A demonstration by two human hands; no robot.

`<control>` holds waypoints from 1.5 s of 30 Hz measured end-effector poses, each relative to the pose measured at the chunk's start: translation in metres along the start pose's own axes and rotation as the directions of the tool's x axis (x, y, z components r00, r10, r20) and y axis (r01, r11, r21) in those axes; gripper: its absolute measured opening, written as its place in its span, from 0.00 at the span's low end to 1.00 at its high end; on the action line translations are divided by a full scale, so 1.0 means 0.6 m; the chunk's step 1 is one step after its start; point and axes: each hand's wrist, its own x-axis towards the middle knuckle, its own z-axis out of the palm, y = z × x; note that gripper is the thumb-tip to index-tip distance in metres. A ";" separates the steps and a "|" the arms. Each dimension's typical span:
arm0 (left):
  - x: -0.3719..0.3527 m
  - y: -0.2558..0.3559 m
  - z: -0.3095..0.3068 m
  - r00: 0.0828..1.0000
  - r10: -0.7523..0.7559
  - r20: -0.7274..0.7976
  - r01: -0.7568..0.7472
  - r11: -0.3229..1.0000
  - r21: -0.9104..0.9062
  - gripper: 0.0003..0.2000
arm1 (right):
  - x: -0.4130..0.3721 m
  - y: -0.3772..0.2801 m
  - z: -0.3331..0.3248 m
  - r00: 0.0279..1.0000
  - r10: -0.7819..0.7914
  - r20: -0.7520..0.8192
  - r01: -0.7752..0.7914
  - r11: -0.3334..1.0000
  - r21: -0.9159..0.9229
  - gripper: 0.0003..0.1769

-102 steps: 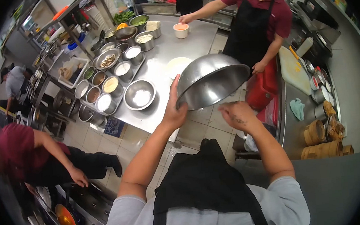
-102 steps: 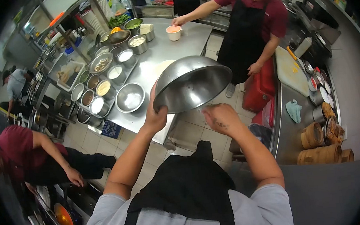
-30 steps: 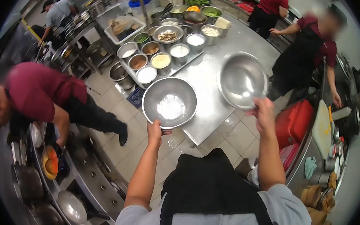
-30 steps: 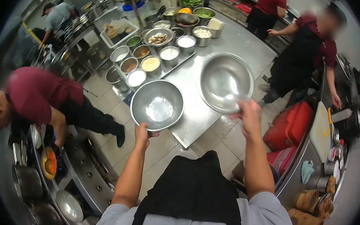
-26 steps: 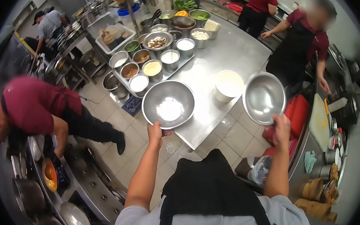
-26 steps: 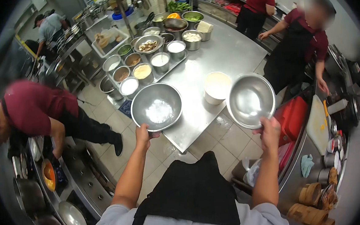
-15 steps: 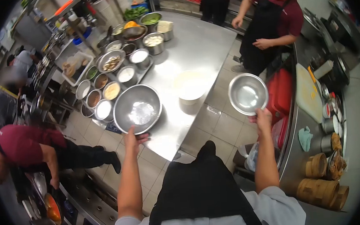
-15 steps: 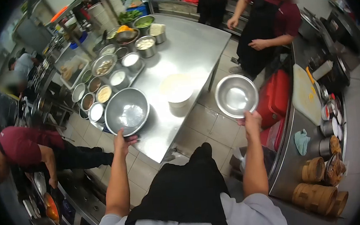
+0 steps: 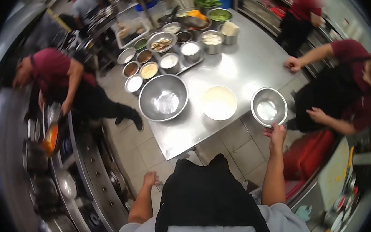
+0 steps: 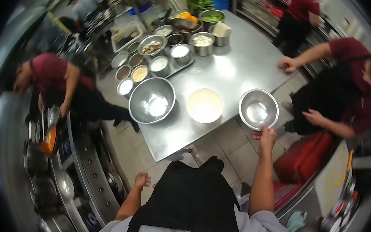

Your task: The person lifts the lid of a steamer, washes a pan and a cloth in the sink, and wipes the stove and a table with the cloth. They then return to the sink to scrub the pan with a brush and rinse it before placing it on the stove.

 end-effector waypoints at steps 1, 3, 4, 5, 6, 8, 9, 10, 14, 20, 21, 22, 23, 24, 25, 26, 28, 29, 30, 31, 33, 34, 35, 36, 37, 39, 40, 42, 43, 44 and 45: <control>-0.025 -0.060 -0.004 0.977 -0.212 -0.036 0.213 0.976 0.044 0.15 | 0.018 -0.005 0.008 0.999 -0.002 0.033 0.002 1.000 0.015 0.11; -0.086 -0.162 -0.001 0.876 -0.469 -0.115 0.472 0.881 0.003 0.15 | 0.047 -0.012 0.027 0.997 0.006 0.081 -0.004 1.000 -0.017 0.11; -0.119 -0.203 0.005 0.836 -0.527 -0.155 0.521 0.850 -0.078 0.15 | 0.058 -0.014 0.036 0.995 0.014 0.098 -0.010 0.999 -0.035 0.11; -0.143 -0.236 0.023 0.830 -0.535 -0.157 0.525 0.845 -0.104 0.15 | 0.067 -0.017 0.045 0.992 0.016 0.124 -0.011 0.999 -0.043 0.11; -0.167 -0.272 0.040 0.832 -0.538 -0.139 0.522 0.842 -0.137 0.15 | 0.074 -0.017 0.054 0.990 0.024 0.141 -0.018 0.999 -0.039 0.11; -0.206 -0.331 0.077 0.836 -0.538 -0.104 0.510 0.833 -0.212 0.15 | 0.086 -0.016 0.077 0.980 0.036 0.194 -0.028 0.999 -0.046 0.11; -0.221 -0.340 0.094 0.841 -0.534 -0.087 0.500 0.829 -0.251 0.15 | 0.094 -0.011 0.086 0.982 0.062 0.177 -0.054 0.997 -0.047 0.11; -0.227 -0.344 0.106 0.837 -0.540 -0.092 0.498 0.821 -0.280 0.15 | 0.102 -0.007 0.094 0.984 0.085 0.157 -0.079 0.996 -0.046 0.11; -0.254 -0.253 0.127 0.985 -0.114 -0.132 0.155 0.920 0.359 0.13 | 0.139 0.017 0.121 0.978 0.095 0.187 -0.095 0.995 -0.008 0.14; -0.257 -0.211 0.095 0.910 -0.330 -0.250 0.223 0.900 -0.375 0.11 | 0.181 0.040 0.155 0.962 0.121 0.245 -0.118 0.993 -0.024 0.27; -0.261 -0.213 0.089 0.907 -0.336 -0.255 0.223 0.895 -0.386 0.11 | 0.170 0.034 0.167 0.958 0.124 0.257 -0.120 0.992 -0.030 0.27; -0.263 -0.213 0.081 0.912 -0.317 -0.260 0.200 0.898 -0.391 0.11 | 0.156 0.028 0.172 0.966 0.133 0.222 -0.124 0.991 -0.055 0.27; -0.263 -0.215 0.073 0.919 -0.295 -0.262 0.179 0.904 -0.389 0.11 | 0.146 0.027 0.171 0.974 0.140 0.177 -0.128 0.989 -0.078 0.27; -0.268 -0.218 0.072 0.922 -0.294 -0.254 0.183 0.906 -0.382 0.11 | 0.140 0.034 0.164 0.976 0.139 0.166 -0.127 0.989 -0.079 0.27; -0.275 -0.222 0.070 0.918 -0.318 -0.236 0.206 0.892 -0.401 0.11 | 0.135 0.051 0.157 0.988 0.082 0.131 -0.070 0.993 -0.091 0.26; -0.280 -0.227 0.069 0.915 -0.341 -0.217 0.228 0.879 -0.419 0.11 | 0.129 0.068 0.149 0.995 0.023 0.095 -0.013 0.994 -0.106 0.24; -0.282 -0.260 0.069 0.916 -0.334 -0.220 0.238 0.898 -0.371 0.11 | 0.100 0.140 0.112 0.991 -0.053 0.123 0.065 0.993 -0.095 0.15; -0.284 -0.270 0.065 0.943 -0.265 -0.203 0.218 0.949 -0.226 0.10 | 0.083 0.177 0.089 0.981 -0.090 0.170 0.109 0.988 -0.109 0.13; -0.283 -0.285 0.061 0.965 -0.194 -0.174 0.183 0.980 -0.079 0.09 | 0.036 0.196 0.087 0.983 -0.075 0.165 0.106 0.976 -0.191 0.12; -0.272 -0.321 0.059 0.970 -0.184 -0.159 0.175 0.982 -0.069 0.09 | -0.037 0.215 0.099 0.986 -0.058 0.158 0.100 0.957 -0.274 0.12; -0.238 -0.405 0.040 0.986 0.017 -0.169 -0.014 1.000 0.021 0.09 | -0.165 0.252 0.117 0.918 0.069 0.392 0.058 0.951 -0.304 0.11; -0.232 -0.415 0.020 0.988 0.023 -0.151 -0.019 0.999 0.030 0.09 | -0.226 0.263 0.134 0.873 0.169 0.458 0.027 0.920 -0.390 0.12; -0.223 -0.418 -0.008 0.987 0.139 -0.086 -0.108 0.951 0.290 0.09 | -0.280 0.271 0.160 0.816 0.269 0.511 0.002 0.883 -0.469 0.12; -0.214 -0.418 -0.036 0.972 0.237 0.007 -0.206 0.828 0.522 0.09 | -0.326 0.284 0.184 0.773 0.338 0.536 -0.015 0.855 -0.518 0.12; -0.211 -0.406 -0.065 0.969 0.247 0.028 -0.224 0.817 0.531 0.09 | -0.363 0.294 0.206 0.726 0.406 0.555 -0.028 0.824 -0.566 0.13; -0.209 -0.382 -0.130 0.984 -0.159 -0.079 0.164 0.984 0.070 0.08 | -0.413 0.324 0.243 0.718 0.408 0.565 -0.037 0.832 -0.554 0.13; -0.197 -0.396 -0.159 0.987 -0.145 -0.063 0.150 0.984 0.091 0.08 | -0.432 0.336 0.260 0.692 0.417 0.589 -0.036 0.835 -0.549 0.13; -0.163 -0.449 -0.222 0.966 -0.242 -0.085 0.186 0.889 -0.418 0.10 | -0.467 0.336 0.292 0.718 0.402 0.568 -0.045 0.841 -0.539 0.12; -0.154 -0.462 -0.256 0.956 -0.282 -0.075 0.225 0.875 -0.428 0.13 | -0.479 0.339 0.304 0.720 0.372 0.586 -0.012 0.851 -0.525 0.12; -0.151 -0.466 -0.287 0.961 -0.269 -0.063 0.221 0.887 -0.406 0.13 | -0.491 0.342 0.312 0.720 0.343 0.603 0.020 0.859 -0.512 0.11; -0.151 -0.469 -0.316 0.941 -0.333 -0.065 0.277 0.866 -0.416 0.13 | -0.503 0.343 0.319 0.737 0.314 0.598 0.018 0.876 -0.482 0.10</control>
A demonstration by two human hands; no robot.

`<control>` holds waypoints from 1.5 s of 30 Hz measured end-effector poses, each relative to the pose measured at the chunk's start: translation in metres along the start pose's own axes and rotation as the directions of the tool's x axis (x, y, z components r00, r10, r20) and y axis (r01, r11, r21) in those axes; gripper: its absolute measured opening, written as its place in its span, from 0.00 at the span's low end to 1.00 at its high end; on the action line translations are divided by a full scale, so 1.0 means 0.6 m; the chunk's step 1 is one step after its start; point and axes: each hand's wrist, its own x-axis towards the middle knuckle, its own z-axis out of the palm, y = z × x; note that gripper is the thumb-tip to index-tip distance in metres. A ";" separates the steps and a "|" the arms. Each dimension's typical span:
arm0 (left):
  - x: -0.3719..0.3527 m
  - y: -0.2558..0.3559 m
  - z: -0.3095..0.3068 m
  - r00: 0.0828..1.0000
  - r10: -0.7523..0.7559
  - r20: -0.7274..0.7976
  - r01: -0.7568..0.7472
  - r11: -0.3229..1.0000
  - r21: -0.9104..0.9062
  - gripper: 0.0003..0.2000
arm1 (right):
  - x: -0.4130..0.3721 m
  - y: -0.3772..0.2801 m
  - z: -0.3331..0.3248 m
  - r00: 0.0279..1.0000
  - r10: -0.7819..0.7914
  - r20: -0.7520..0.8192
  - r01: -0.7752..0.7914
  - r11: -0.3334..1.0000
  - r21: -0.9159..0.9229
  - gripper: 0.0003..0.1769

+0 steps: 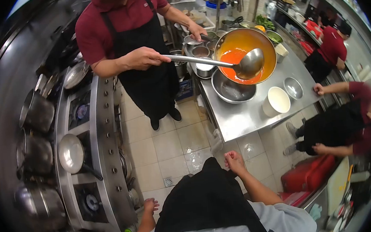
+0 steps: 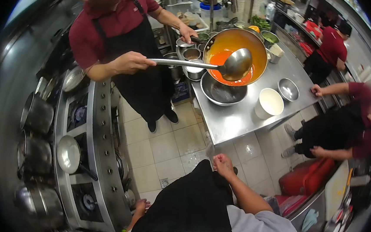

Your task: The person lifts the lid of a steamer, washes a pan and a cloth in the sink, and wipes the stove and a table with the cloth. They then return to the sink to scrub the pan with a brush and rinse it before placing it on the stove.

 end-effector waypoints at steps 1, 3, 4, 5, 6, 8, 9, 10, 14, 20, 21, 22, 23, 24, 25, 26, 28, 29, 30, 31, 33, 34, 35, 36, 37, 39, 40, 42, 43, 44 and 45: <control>0.002 0.009 -0.027 0.998 -0.063 -0.032 0.062 0.998 -0.008 0.14 | -0.005 0.003 0.010 1.000 0.002 -0.025 -0.002 1.000 0.010 0.10; 0.032 0.008 -0.077 0.998 -0.065 -0.010 0.065 0.998 0.023 0.14 | -0.014 0.011 0.027 0.996 -0.021 -0.084 0.019 0.999 -0.027 0.10; 0.047 0.005 -0.096 0.997 -0.069 -0.024 0.069 0.998 0.002 0.14 | -0.022 0.014 0.034 0.996 -0.025 -0.085 0.025 1.000 0.004 0.09; 0.054 0.012 -0.107 0.997 -0.073 -0.039 0.072 0.997 -0.019 0.13 | -0.031 0.014 0.042 0.994 -0.024 -0.104 0.025 1.000 0.009 0.09; 0.062 0.016 -0.114 0.997 -0.071 -0.029 0.071 0.997 -0.005 0.13 | -0.042 0.015 0.049 0.993 -0.047 -0.110 0.044 0.999 -0.027 0.09; 0.069 0.023 -0.122 0.998 -0.051 -0.021 0.050 0.997 -0.058 0.13 | -0.060 0.020 0.062 0.990 -0.067 -0.127 0.059 0.996 -0.064 0.09; 0.072 0.028 -0.119 0.999 -0.050 -0.012 0.050 0.997 -0.052 0.13 | -0.064 0.023 0.067 0.989 -0.082 -0.121 0.067 0.990 -0.127 0.11; 0.075 0.033 -0.111 1.000 -0.027 0.008 0.027 0.999 -0.046 0.12 | -0.067 0.024 0.071 0.989 -0.098 -0.112 0.076 0.979 -0.190 0.12; 0.072 0.039 -0.068 0.997 0.012 0.079 -0.014 1.000 0.026 0.12 | -0.083 -0.001 0.089 0.987 -0.115 -0.111 0.080 0.957 -0.278 0.13; 0.081 0.010 -0.054 0.939 0.250 0.234 -0.328 0.853 0.406 0.12 | -0.084 -0.006 0.092 0.958 -0.261 -0.120 0.178 0.866 -0.467 0.13; 0.083 0.007 -0.056 0.966 0.178 0.188 -0.231 0.922 0.311 0.12 | -0.087 -0.006 0.092 0.954 -0.281 -0.104 0.194 0.845 -0.498 0.13; 0.085 0.005 -0.059 0.981 0.114 0.154 -0.148 0.963 0.226 0.12 | -0.088 -0.007 0.092 0.949 -0.302 -0.088 0.212 0.821 -0.530 0.12; 0.090 0.004 -0.061 0.989 0.066 0.129 -0.087 0.983 0.163 0.12 | -0.091 -0.013 0.092 0.948 -0.305 -0.088 0.214 0.819 -0.532 0.12; 0.093 0.001 -0.066 0.993 0.035 0.110 -0.048 0.992 0.118 0.12 | -0.095 -0.019 0.092 0.952 -0.298 -0.067 0.213 0.806 -0.551 0.13; 0.098 0.001 -0.069 0.995 0.017 0.101 -0.026 0.995 0.095 0.13 | -0.099 -0.026 0.093 0.956 -0.291 -0.047 0.213 0.793 -0.571 0.14; 0.097 0.003 -0.071 0.996 0.005 0.089 -0.012 0.997 0.077 0.13 | -0.103 -0.034 0.094 0.955 -0.291 -0.046 0.214 0.792 -0.572 0.14; 0.098 0.006 -0.071 0.997 0.000 0.082 -0.005 0.998 0.064 0.13 | -0.107 -0.046 0.097 0.962 -0.271 -0.039 0.195 0.777 -0.598 0.14; 0.088 0.019 -0.069 0.997 -0.008 0.080 0.002 0.997 0.076 0.13 | -0.107 -0.045 0.097 0.961 -0.272 -0.040 0.195 0.777 -0.599 0.14; 0.082 0.028 -0.067 0.997 -0.015 0.079 0.008 0.996 0.088 0.14 | -0.104 -0.042 0.096 0.956 -0.292 -0.038 0.210 0.765 -0.608 0.14; 0.075 0.035 -0.063 0.997 -0.014 0.080 0.007 0.996 0.089 0.14 | -0.103 -0.039 0.095 0.949 -0.312 -0.035 0.225 0.754 -0.617 0.14; 0.068 0.043 -0.055 0.997 0.001 0.077 -0.010 0.994 0.111 0.14 | -0.101 -0.036 0.094 0.948 -0.315 -0.037 0.228 0.757 -0.613 0.14; 0.064 0.048 -0.051 0.997 0.002 0.079 -0.010 0.994 0.112 0.14 | -0.100 -0.034 0.094 0.948 -0.317 -0.037 0.231 0.760 -0.608 0.14; 0.065 0.050 -0.047 0.993 0.007 0.119 -0.018 0.995 0.093 0.13 | -0.100 -0.031 0.094 0.947 -0.317 -0.039 0.229 0.760 -0.608 0.14; 0.065 0.051 -0.046 0.988 0.011 0.156 -0.023 0.997 0.075 0.12 | -0.101 -0.027 0.095 0.944 -0.326 -0.042 0.237 0.764 -0.600 0.14; 0.065 0.051 -0.043 0.988 0.009 0.157 -0.021 0.997 0.078 0.12 | -0.102 -0.023 0.095 0.942 -0.334 -0.045 0.244 0.768 -0.593 0.14; 0.064 0.052 -0.035 0.993 -0.002 0.121 -0.011 0.995 0.101 0.11 | -0.109 -0.032 0.098 0.952 -0.302 -0.043 0.215 0.765 -0.607 0.13; 0.062 0.052 -0.033 0.992 -0.004 0.122 -0.009 0.995 0.102 0.11 | -0.112 -0.036 0.099 0.961 -0.272 -0.040 0.189 0.760 -0.621 0.13; 0.067 0.049 -0.033 0.995 -0.009 0.099 -0.001 0.996 0.094 0.11 | -0.108 -0.025 0.100 0.959 -0.280 -0.035 0.200 0.763 -0.615 0.13; 0.069 0.048 -0.033 0.995 -0.009 0.100 0.000 0.996 0.094 0.11 | -0.107 -0.021 0.100 0.957 -0.289 -0.029 0.213 0.766 -0.607 0.13; 0.077 0.044 -0.035 0.996 -0.022 0.087 0.015 0.997 0.078 0.11 | -0.108 -0.023 0.101 0.957 -0.289 -0.029 0.212 0.765 -0.608 0.13; 0.084 0.040 -0.037 0.997 -0.034 0.075 0.029 0.998 0.062 0.11 | -0.109 -0.027 0.103 0.962 -0.272 -0.031 0.198 0.769 -0.608 0.12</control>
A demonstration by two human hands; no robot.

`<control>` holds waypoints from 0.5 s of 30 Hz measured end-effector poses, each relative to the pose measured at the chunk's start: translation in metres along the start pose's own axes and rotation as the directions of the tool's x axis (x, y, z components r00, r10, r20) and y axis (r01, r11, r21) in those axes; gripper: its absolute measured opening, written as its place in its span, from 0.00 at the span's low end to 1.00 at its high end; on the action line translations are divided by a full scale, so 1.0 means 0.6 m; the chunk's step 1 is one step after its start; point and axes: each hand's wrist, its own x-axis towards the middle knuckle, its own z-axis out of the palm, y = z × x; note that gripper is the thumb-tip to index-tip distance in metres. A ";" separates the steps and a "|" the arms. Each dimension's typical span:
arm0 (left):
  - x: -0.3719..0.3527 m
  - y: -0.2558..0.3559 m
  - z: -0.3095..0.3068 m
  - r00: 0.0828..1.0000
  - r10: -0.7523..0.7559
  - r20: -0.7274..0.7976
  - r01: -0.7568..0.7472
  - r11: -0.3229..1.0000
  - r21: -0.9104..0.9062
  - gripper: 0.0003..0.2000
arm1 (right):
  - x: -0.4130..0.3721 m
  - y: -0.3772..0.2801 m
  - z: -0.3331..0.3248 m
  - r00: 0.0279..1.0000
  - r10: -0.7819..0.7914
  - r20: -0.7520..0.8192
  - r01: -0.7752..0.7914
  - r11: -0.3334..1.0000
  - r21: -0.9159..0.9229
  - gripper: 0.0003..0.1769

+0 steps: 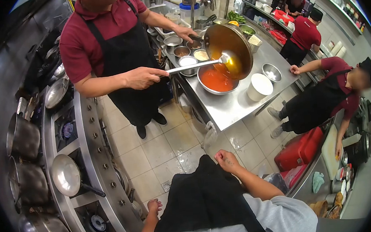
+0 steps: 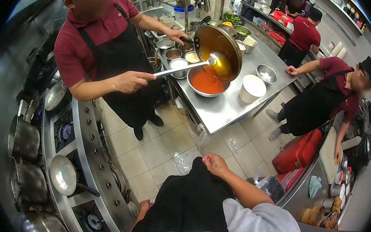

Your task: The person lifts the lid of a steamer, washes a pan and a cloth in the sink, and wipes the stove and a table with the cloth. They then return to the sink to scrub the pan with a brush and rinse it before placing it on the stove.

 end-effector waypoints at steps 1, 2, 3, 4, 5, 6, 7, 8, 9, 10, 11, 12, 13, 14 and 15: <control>0.006 -0.004 -0.004 1.000 0.001 0.001 -0.001 1.000 0.000 0.11 | 0.000 -0.003 0.000 1.000 0.015 0.009 -0.015 1.000 -0.001 0.12; 0.008 -0.003 -0.006 1.000 0.017 -0.007 -0.017 1.000 0.007 0.10 | 0.001 -0.004 0.000 1.000 0.015 0.007 -0.015 1.000 -0.001 0.12; 0.009 -0.003 -0.007 0.999 0.033 -0.013 -0.033 0.999 0.014 0.10 | 0.001 -0.005 0.000 1.000 0.013 0.008 -0.013 1.000 -0.004 0.12; 0.011 -0.002 -0.007 0.999 0.034 -0.011 -0.034 0.999 0.015 0.10 | 0.002 -0.005 0.000 1.000 0.011 0.009 -0.011 1.000 -0.006 0.12; 0.008 0.001 -0.007 0.998 0.049 -0.025 -0.049 0.999 0.023 0.09 | 0.003 -0.002 0.002 1.000 0.011 0.007 -0.011 1.000 -0.007 0.12; 0.005 0.003 -0.008 0.997 0.064 -0.039 -0.063 0.998 0.031 0.09 | 0.005 0.004 0.006 1.000 -0.030 -0.010 0.030 0.999 -0.012 0.12; 0.002 0.006 -0.008 0.997 0.064 -0.038 -0.062 0.998 0.031 0.09 | 0.006 0.009 0.009 0.997 -0.071 -0.026 0.070 0.997 -0.017 0.13; 0.001 0.008 -0.008 0.996 0.075 -0.045 -0.073 0.997 0.038 0.09 | 0.005 0.005 0.007 0.997 -0.071 -0.027 0.070 0.997 -0.019 0.13; 0.000 0.010 -0.007 0.995 0.087 -0.052 -0.084 0.995 0.045 0.09 | 0.004 0.001 0.005 0.999 -0.049 -0.011 0.049 0.999 -0.018 0.13; -0.001 0.012 -0.005 0.995 0.086 -0.050 -0.084 0.996 0.043 0.09 | 0.004 -0.002 0.003 1.000 -0.027 0.005 0.027 0.999 -0.019 0.12; -0.001 0.013 -0.004 0.995 0.094 -0.044 -0.091 0.995 0.050 0.09 | 0.004 -0.001 0.004 1.000 -0.027 0.006 0.028 0.999 -0.020 0.12; -0.001 0.014 -0.003 0.994 0.101 -0.038 -0.098 0.993 0.057 0.09 | 0.005 0.002 0.006 1.000 -0.031 0.003 0.031 0.999 -0.032 0.13; -0.002 0.014 -0.001 0.994 0.100 -0.037 -0.097 0.994 0.057 0.09 | 0.004 0.004 0.007 0.999 -0.035 0.001 0.035 0.998 -0.043 0.13; -0.004 0.013 0.001 0.992 0.118 -0.043 -0.115 0.992 0.060 0.08 | 0.004 0.002 0.006 0.999 -0.034 0.001 0.034 0.998 -0.044 0.13; -0.006 0.014 0.002 0.990 0.136 -0.049 -0.132 0.989 0.064 0.08 | 0.003 -0.002 0.005 1.000 -0.015 0.010 0.015 0.999 -0.041 0.13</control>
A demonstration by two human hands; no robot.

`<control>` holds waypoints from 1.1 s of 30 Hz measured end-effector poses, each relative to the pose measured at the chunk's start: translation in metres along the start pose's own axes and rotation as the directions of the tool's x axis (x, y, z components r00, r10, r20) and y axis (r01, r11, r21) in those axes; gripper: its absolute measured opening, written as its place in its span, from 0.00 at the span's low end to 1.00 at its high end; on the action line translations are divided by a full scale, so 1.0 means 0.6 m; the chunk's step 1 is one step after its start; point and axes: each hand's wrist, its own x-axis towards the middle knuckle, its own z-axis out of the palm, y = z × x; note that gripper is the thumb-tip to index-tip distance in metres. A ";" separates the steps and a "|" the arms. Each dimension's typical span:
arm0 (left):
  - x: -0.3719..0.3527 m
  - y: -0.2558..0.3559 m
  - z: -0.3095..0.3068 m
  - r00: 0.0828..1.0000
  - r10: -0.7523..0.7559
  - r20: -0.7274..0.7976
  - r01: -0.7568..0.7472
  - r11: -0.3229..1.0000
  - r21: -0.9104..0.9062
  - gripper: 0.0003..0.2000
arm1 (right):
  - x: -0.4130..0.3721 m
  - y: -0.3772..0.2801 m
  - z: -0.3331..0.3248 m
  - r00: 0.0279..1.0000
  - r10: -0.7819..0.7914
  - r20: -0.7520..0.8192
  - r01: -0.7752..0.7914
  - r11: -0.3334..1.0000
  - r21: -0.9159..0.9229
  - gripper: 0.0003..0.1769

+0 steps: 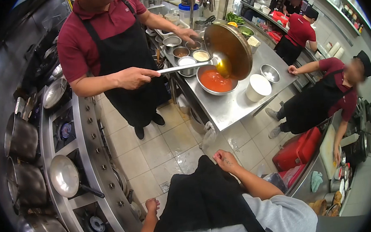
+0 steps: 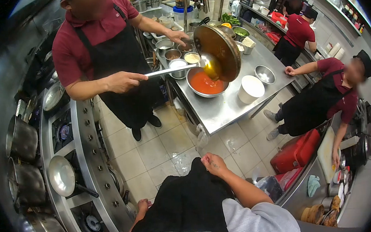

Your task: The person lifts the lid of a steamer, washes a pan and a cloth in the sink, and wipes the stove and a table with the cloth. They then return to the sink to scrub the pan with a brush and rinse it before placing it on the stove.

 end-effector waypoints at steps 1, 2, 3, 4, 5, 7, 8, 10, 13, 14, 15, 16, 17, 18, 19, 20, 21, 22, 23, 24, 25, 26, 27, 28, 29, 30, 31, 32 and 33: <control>-0.002 0.001 0.001 1.000 0.000 0.001 0.000 1.000 0.000 0.08 | 0.000 -0.002 -0.001 1.000 0.018 0.010 -0.018 1.000 0.004 0.13; -0.003 0.002 0.003 1.000 -0.002 -0.009 0.002 1.000 0.003 0.08 | 0.000 0.000 0.000 1.000 0.019 0.009 -0.019 1.000 0.003 0.13; -0.004 0.003 0.003 1.000 -0.003 -0.020 0.003 1.000 0.007 0.07 | 0.000 0.003 0.002 1.000 0.008 0.003 -0.008 1.000 0.003 0.13; -0.005 0.004 0.004 1.000 -0.003 -0.019 0.003 1.000 0.006 0.07 | 0.001 0.005 0.003 1.000 -0.003 -0.003 0.003 1.000 0.003 0.13; -0.005 0.004 0.004 1.000 -0.002 -0.024 0.002 1.000 0.006 0.07 | 0.000 0.003 0.002 1.000 -0.003 -0.003 0.003 1.000 0.002 0.13; -0.005 0.004 0.003 1.000 0.000 -0.030 0.000 1.000 0.005 0.07 | -0.001 -0.002 -0.002 1.000 0.010 0.003 -0.010 1.000 -0.020 0.14; -0.003 0.003 0.003 0.999 -0.003 -0.042 0.003 1.000 0.004 0.07 | -0.002 -0.004 -0.003 1.000 0.010 0.003 -0.010 1.000 -0.019 0.14; -0.001 0.002 0.003 0.999 -0.005 -0.054 0.005 1.000 0.004 0.06 | -0.003 -0.005 -0.004 0.999 0.028 0.023 -0.026 0.999 -0.047 0.14; 0.000 0.001 0.001 0.998 0.024 -0.058 -0.025 1.000 -0.002 0.06 | -0.007 -0.006 -0.007 0.999 0.038 0.037 -0.036 0.998 -0.058 0.14; 0.001 0.001 0.002 0.998 0.029 -0.048 -0.029 0.999 -0.018 0.06 | -0.007 -0.008 -0.010 0.999 0.041 0.035 -0.039 0.998 -0.056 0.14; 0.003 0.000 0.002 0.999 0.033 -0.038 -0.034 0.999 -0.035 0.06 | -0.008 -0.010 -0.012 0.998 0.046 0.044 -0.044 0.998 -0.046 0.14; 0.005 -0.001 0.002 0.999 0.034 -0.038 -0.035 0.999 -0.032 0.06 | -0.010 -0.010 -0.013 0.997 0.052 0.054 -0.050 0.998 -0.036 0.14; 0.004 -0.002 0.003 0.999 0.036 -0.028 -0.038 0.998 -0.044 0.06 | -0.011 -0.008 -0.014 0.997 0.055 0.053 -0.053 0.998 -0.035 0.14; 0.004 -0.002 0.005 0.999 0.039 -0.017 -0.040 0.998 -0.055 0.05 | -0.013 -0.005 -0.015 0.997 0.054 0.045 -0.053 0.998 -0.029 0.14; 0.004 -0.001 0.006 0.999 0.039 -0.016 -0.039 0.998 -0.052 0.05 | -0.015 -0.002 -0.016 0.998 0.053 0.038 -0.053 0.998 -0.023 0.13; 0.005 0.000 0.008 1.000 0.029 -0.002 -0.029 0.998 -0.055 0.05 | -0.016 0.001 -0.017 0.998 0.056 0.037 -0.056 0.998 -0.021 0.13; 0.006 0.000 0.008 1.000 0.019 0.012 -0.019 0.998 -0.058 0.05 | -0.018 0.004 -0.018 0.996 0.072 0.044 -0.071 0.997 -0.017 0.13; 0.006 0.000 0.009 1.000 0.019 0.013 -0.018 0.998 -0.052 0.05 | -0.021 0.007 -0.019 0.995 0.087 0.052 -0.087 0.996 -0.012 0.13; 0.004 0.003 0.011 1.000 0.013 0.013 -0.012 0.999 -0.050 0.05 | -0.023 0.011 -0.018 0.995 0.091 0.050 -0.091 0.996 -0.008 0.13; 0.002 0.006 0.013 1.000 0.007 0.014 -0.006 0.999 -0.048 0.05 | -0.025 0.016 -0.018 0.997 0.069 0.033 -0.069 0.998 -0.012 0.12; 0.000 0.008 0.013 1.000 0.007 0.014 -0.007 0.999 -0.044 0.05 | -0.027 0.019 -0.018 0.999 0.046 0.016 -0.046 0.999 -0.017 0.11; 0.001 0.006 0.013 1.000 0.017 0.016 -0.016 0.999 -0.033 0.05 | -0.028 0.020 -0.019 0.999 0.049 0.015 -0.048 0.999 -0.015 0.11; 0.002 0.004 0.014 0.999 0.027 0.017 -0.026 0.999 -0.023 0.05 | -0.029 0.021 -0.021 0.997 0.076 0.029 -0.076 0.997 -0.016 0.12; 0.004 0.003 0.014 0.999 0.028 0.017 -0.028 0.999 -0.020 0.05 | -0.029 0.021 -0.023 0.994 0.103 0.043 -0.102 0.995 -0.018 0.13; 0.004 0.004 0.015 1.000 0.016 0.004 -0.016 1.000 -0.004 0.05 | -0.030 0.021 -0.025 0.994 0.104 0.041 -0.104 0.994 -0.016 0.13; 0.004 0.006 0.016 1.000 0.005 -0.010 -0.005 1.000 0.012 0.05 | -0.030 0.021 -0.028 0.993 0.111 0.050 -0.110 0.994 -0.023 0.13; 0.004 0.007 0.017 1.000 0.007 -0.011 -0.007 1.000 0.015 0.05 | -0.031 0.022 -0.030 0.991 0.118 0.060 -0.116 0.993 -0.031 0.13; 0.005 0.007 0.018 1.000 0.010 -0.021 -0.010 1.000 -0.014 0.05 | -0.032 0.025 -0.030 0.991 0.119 0.058 -0.117 0.993 -0.028 0.13; 0.006 0.007 0.018 0.999 0.011 -0.031 -0.013 0.999 -0.042 0.04 | -0.032 0.028 -0.030 0.992 0.113 0.055 -0.111 0.993 -0.031 0.12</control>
